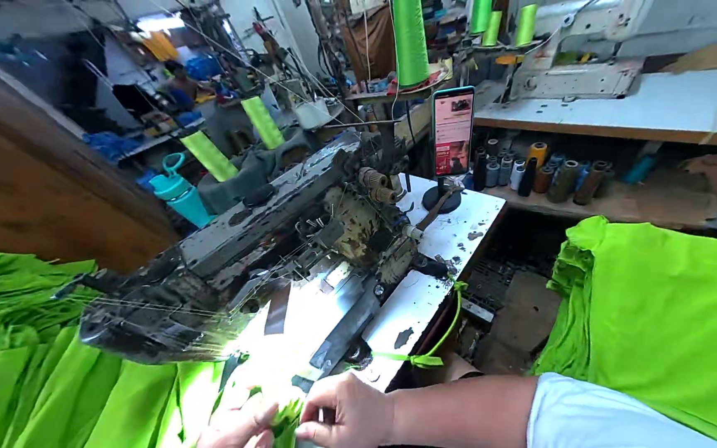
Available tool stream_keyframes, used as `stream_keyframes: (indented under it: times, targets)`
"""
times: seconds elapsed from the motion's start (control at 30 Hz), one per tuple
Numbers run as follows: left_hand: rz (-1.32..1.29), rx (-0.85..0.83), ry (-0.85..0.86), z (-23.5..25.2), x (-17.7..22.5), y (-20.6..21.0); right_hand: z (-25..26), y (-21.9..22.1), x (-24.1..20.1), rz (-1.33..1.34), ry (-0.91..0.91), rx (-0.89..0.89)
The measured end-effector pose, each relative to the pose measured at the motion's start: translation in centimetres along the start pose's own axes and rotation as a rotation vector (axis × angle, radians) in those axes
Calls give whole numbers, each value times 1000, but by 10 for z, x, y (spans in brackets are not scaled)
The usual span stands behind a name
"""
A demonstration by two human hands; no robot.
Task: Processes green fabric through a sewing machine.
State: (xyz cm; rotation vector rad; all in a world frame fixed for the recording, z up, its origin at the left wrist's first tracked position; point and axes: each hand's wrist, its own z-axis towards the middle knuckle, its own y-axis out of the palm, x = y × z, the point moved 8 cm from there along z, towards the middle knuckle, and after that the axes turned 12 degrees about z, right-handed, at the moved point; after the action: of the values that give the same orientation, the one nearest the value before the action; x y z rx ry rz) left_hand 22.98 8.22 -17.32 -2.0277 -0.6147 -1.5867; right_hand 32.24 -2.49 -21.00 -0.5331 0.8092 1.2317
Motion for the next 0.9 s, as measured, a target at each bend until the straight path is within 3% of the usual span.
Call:
stream_keyframes:
  times: [0.17,0.27,0.4,0.47,0.53,0.6,0.67,0.77,0.9]
  targets:
    - [121,72,-33,-10,-4,-12,-5,18,2,-45,-86,-126]
    - [195,147,3,-15,16,-22,-3,36,1,-101,-99,-233]
    - [170,422,192,-21,81,-38,27,110,3,-259,257,-613]
    - [615,476,422,-13,101,-43,43,148,21,-319,322,-666]
    - [1352,472,576,-12,101,-34,52,161,27,-311,317,-665]
    - [1721,429,416,-8,86,-35,51,150,22,-234,299,-684]
    - [1814,410,246,-9,78,-42,38,127,17,-178,295,-713]
    - [1811,330,480,-17,73,-45,11,88,11,-214,224,-656]
    - [1518,111,844,-22,82,-19,17,21,-4,-272,-67,-242]
